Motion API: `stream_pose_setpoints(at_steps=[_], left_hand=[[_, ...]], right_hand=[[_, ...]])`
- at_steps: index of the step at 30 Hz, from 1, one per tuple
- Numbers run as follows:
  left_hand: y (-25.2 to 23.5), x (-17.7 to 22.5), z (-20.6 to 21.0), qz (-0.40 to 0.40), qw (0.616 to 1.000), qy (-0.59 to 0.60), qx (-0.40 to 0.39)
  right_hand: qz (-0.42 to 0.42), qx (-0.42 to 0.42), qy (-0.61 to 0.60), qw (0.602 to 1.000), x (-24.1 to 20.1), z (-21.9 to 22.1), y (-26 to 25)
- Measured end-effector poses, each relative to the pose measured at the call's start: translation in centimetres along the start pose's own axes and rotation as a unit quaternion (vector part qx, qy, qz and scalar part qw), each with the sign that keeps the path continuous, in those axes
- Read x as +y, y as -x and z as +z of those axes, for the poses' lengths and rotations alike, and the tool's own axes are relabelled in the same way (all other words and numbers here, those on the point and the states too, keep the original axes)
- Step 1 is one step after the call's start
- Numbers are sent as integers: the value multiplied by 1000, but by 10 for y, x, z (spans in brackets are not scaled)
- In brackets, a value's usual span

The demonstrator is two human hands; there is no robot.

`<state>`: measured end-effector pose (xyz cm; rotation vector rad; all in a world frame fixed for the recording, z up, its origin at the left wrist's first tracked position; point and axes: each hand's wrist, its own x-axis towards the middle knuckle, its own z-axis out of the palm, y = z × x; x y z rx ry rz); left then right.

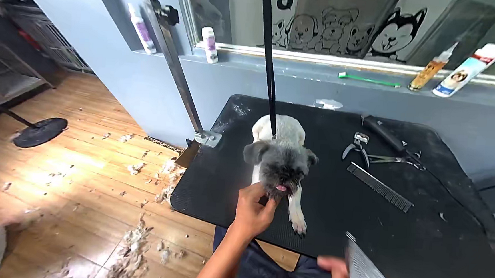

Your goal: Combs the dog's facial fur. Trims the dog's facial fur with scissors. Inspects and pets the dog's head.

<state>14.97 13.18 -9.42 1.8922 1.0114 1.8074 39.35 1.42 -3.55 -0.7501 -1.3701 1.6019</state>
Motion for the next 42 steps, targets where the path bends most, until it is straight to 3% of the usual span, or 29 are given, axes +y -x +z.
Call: stream_pose_setpoints(at_steps=[2,4,8,13,17,22,25,29,33,37,42], left_hand=[[1,-2,-1,5,1000,2,-11],[2,-2,0,-1,1000,3,-17],[-1,-1,-1,-1,1000,6,-17],[-8,1,-5,-13,1000,-4,-12],[-9,-4,-8,10,999,23,-20],[-7,-4,-4,32,998,45,-18],[-6,-6,-3,42,998,52,-20],[-5,-6,-1,48,997,52,-20],[0,-6,1,49,997,50,-14],[3,-6,0,41,998,50,-14],[3,-3,0,47,998,47,-14]], right_hand=[[-49,74,176,980,13,-18,-17],[-118,137,268,946,23,-25,-32],[-243,211,377,868,22,-31,-54],[-303,221,460,805,13,-30,-80],[-315,193,487,791,15,-23,-104],[-350,259,478,763,17,-16,-113],[-348,228,482,771,19,-12,-111],[-354,260,477,761,22,-16,-114],[-345,221,470,782,26,-18,-111],[-344,259,460,777,31,-22,-109],[-335,233,455,791,42,-21,-108]])
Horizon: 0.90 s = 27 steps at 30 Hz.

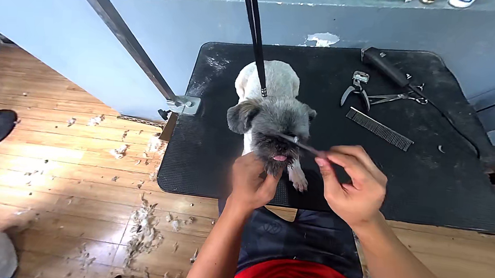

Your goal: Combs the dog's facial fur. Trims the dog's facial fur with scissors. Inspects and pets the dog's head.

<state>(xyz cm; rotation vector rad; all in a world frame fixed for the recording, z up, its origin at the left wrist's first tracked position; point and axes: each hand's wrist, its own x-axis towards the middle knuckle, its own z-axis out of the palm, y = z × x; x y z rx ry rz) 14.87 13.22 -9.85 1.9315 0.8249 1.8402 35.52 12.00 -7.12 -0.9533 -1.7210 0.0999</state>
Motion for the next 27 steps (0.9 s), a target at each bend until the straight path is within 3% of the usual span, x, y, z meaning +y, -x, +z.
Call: stream_pose_setpoints(at_steps=[4,10,13,17,21,23,27], left_hand=[[-2,2,2,5,1000,-1,-3],[0,4,5,7,1000,-8,-3],[1,4,8,6,1000,-2,3],[3,4,10,10,1000,-2,3],[5,2,13,15,1000,-7,18],[7,2,13,12,1000,-5,18],[8,1,13,11,1000,-18,22]], right_hand=[[-7,37,17,999,-1,-5,-3],[-49,-47,85,994,1,-29,-30],[-131,-79,129,980,-12,-42,-51],[-234,-167,239,928,-28,-55,-79],[-253,-153,273,915,-40,-62,-93],[-266,-190,260,909,-46,-63,-96],[-200,-205,303,909,-45,-65,-101]])
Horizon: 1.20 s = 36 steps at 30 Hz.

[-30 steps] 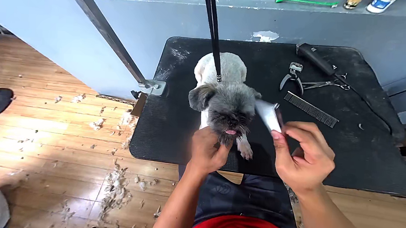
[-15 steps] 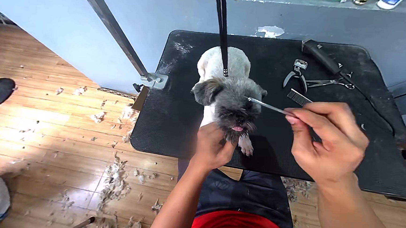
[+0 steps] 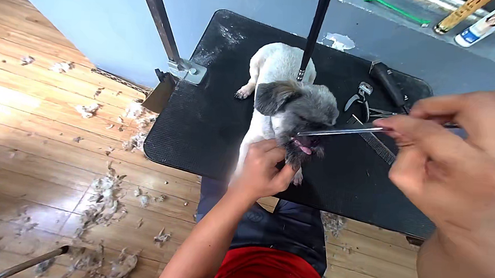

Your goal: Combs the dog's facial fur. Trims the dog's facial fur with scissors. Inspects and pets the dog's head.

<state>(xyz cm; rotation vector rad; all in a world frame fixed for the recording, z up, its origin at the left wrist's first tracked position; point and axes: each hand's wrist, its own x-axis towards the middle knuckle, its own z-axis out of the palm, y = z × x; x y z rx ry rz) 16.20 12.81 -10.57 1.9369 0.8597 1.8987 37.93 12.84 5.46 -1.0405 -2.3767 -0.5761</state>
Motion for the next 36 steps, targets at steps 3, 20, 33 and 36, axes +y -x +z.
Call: stream_pose_setpoints(at_steps=[3,20,33,36], left_hand=[[3,-2,1,0,1000,0,-1],[-1,-3,0,25,1000,4,-16],[-3,-1,-3,31,999,1,-13],[-4,0,-5,30,999,5,-17]], right_hand=[[-7,25,-13,1000,-5,-2,6],[-13,45,-53,998,-2,7,7],[51,100,-123,986,7,37,26],[44,119,-123,984,5,32,30]])
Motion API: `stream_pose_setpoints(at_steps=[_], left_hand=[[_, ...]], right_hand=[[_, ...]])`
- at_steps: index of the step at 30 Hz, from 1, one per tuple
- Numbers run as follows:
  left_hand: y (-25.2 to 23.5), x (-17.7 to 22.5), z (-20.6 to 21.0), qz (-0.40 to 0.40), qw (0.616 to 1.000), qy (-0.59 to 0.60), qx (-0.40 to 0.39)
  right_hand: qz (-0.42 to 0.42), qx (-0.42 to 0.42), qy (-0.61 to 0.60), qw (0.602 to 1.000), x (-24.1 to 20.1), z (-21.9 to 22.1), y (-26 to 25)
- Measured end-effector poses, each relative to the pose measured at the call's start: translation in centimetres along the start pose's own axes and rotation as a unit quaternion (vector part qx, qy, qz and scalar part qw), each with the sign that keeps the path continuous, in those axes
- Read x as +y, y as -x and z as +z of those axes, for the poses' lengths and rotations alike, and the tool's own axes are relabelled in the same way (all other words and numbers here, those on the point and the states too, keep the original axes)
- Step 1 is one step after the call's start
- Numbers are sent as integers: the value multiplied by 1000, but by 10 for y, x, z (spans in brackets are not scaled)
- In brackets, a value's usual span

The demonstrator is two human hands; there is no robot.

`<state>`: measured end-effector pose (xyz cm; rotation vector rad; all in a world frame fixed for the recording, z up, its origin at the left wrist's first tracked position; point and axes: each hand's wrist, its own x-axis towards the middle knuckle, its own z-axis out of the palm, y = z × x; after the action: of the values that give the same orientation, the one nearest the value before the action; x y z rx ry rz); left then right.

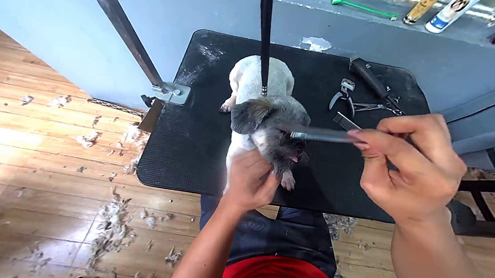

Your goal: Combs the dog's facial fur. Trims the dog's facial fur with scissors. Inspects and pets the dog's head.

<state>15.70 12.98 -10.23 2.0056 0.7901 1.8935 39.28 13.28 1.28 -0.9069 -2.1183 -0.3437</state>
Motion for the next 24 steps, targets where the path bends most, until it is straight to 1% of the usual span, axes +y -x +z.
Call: stream_pose_setpoints(at_steps=[3,6,8,13,17,20,24], left_hand=[[0,1,0,1,1000,0,2],[0,0,0,-2,1000,5,-2],[0,0,0,-3,1000,4,-2],[2,1,1,-5,1000,3,-2],[3,-1,2,4,1000,3,1],[2,-1,2,4,1000,-3,-4],[1,-2,1,10,1000,2,-2]], right_hand=[[-18,-23,3,1000,0,2,2],[10,-5,12,1000,2,0,0],[8,4,12,1000,1,0,-2],[-37,-45,11,998,7,-7,1],[-42,-31,26,998,9,-11,-3],[-42,-48,28,998,9,-10,-5],[-22,-19,10,1000,11,-15,-4]])
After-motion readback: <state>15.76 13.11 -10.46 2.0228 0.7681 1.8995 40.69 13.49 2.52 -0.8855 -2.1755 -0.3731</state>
